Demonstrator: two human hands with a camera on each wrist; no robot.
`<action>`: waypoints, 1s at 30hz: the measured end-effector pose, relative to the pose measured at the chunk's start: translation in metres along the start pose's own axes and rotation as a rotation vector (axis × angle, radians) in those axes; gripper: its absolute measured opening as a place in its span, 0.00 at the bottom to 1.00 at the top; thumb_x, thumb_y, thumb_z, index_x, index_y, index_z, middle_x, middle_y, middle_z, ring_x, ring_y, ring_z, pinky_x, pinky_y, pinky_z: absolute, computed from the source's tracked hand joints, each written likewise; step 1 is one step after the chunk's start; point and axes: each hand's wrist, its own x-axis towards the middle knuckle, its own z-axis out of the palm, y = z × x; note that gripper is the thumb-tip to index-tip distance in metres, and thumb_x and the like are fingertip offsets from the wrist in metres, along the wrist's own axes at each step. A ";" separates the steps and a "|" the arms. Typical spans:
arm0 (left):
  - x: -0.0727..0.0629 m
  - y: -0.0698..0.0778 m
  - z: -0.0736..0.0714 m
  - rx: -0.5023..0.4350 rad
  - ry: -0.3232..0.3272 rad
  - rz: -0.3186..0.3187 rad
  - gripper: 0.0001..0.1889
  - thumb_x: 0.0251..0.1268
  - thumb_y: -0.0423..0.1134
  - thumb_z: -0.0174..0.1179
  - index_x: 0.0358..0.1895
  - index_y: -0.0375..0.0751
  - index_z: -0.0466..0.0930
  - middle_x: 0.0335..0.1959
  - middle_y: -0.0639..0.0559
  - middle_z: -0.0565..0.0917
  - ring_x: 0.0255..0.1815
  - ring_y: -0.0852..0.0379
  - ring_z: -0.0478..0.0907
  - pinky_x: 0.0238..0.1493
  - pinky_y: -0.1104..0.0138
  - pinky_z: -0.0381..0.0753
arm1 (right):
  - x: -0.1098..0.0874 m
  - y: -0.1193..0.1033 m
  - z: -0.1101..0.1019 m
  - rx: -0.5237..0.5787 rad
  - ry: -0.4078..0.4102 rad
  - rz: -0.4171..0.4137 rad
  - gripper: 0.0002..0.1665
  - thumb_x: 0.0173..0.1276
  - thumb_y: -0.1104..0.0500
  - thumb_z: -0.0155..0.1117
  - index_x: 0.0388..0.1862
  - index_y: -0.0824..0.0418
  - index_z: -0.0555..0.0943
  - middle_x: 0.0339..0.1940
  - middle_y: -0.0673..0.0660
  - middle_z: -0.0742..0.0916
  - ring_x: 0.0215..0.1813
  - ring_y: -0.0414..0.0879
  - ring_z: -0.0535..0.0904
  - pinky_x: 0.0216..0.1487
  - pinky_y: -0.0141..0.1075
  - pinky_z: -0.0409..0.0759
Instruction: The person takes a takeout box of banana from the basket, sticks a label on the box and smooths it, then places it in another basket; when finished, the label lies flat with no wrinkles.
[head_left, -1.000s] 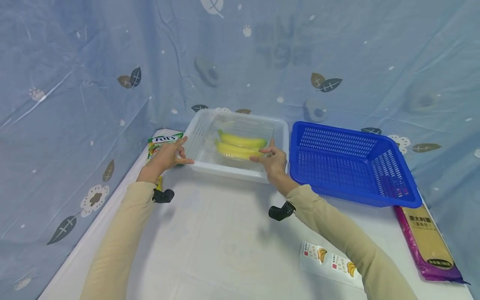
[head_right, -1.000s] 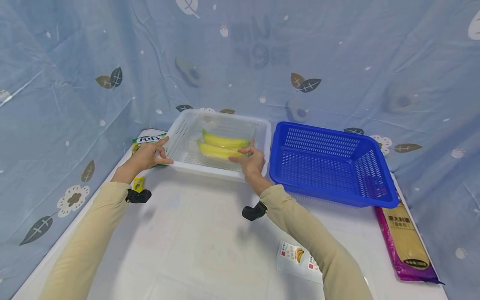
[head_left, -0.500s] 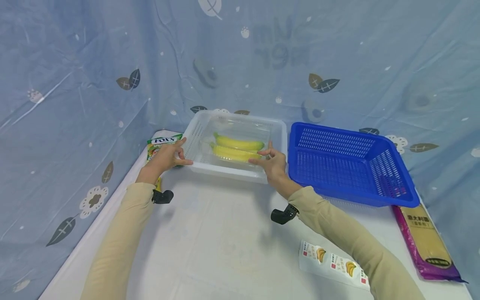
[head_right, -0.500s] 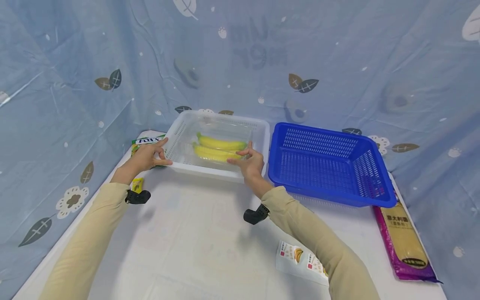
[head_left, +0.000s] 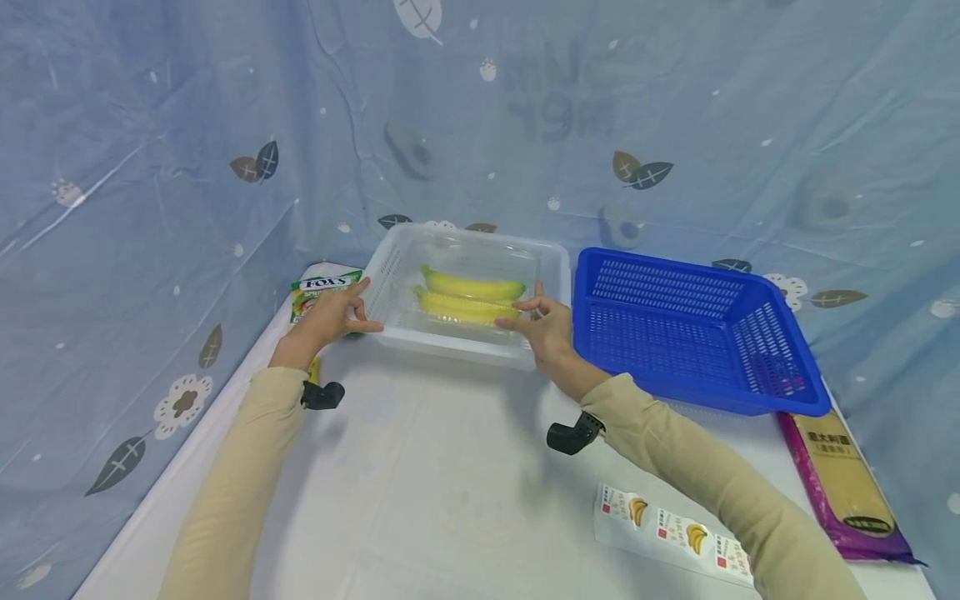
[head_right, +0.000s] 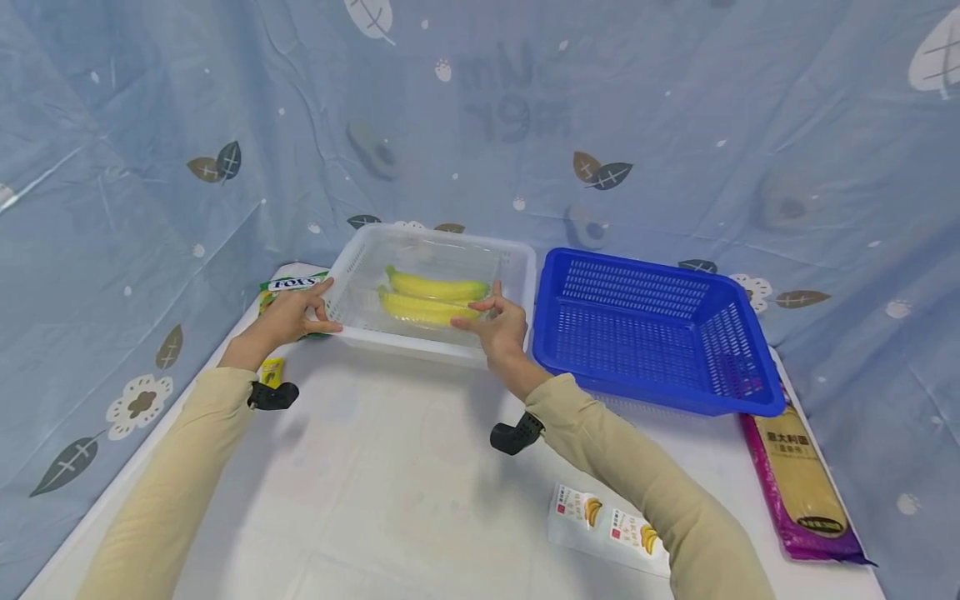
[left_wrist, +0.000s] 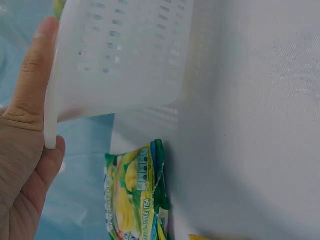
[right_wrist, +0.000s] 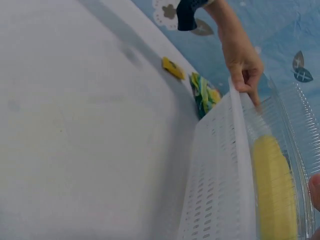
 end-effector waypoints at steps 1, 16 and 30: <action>0.000 0.000 0.000 -0.003 -0.001 0.000 0.18 0.55 0.45 0.70 0.20 0.39 0.73 0.74 0.39 0.55 0.52 0.31 0.70 0.54 0.50 0.66 | -0.001 -0.001 0.000 0.002 -0.004 0.002 0.17 0.51 0.73 0.74 0.40 0.69 0.78 0.77 0.51 0.58 0.77 0.54 0.49 0.72 0.39 0.56; 0.000 0.001 -0.001 0.007 -0.001 -0.010 0.18 0.55 0.46 0.70 0.20 0.40 0.73 0.74 0.39 0.55 0.44 0.35 0.72 0.53 0.50 0.66 | -0.015 -0.025 -0.006 0.016 -0.014 0.067 0.18 0.52 0.72 0.74 0.41 0.67 0.78 0.77 0.51 0.58 0.78 0.50 0.44 0.69 0.35 0.60; 0.000 0.001 0.001 0.026 0.019 0.002 0.17 0.55 0.43 0.70 0.20 0.39 0.73 0.74 0.39 0.56 0.45 0.33 0.73 0.54 0.49 0.67 | -0.045 -0.021 -0.016 0.007 -0.048 0.034 0.19 0.55 0.71 0.72 0.45 0.70 0.77 0.77 0.50 0.57 0.77 0.52 0.48 0.70 0.39 0.60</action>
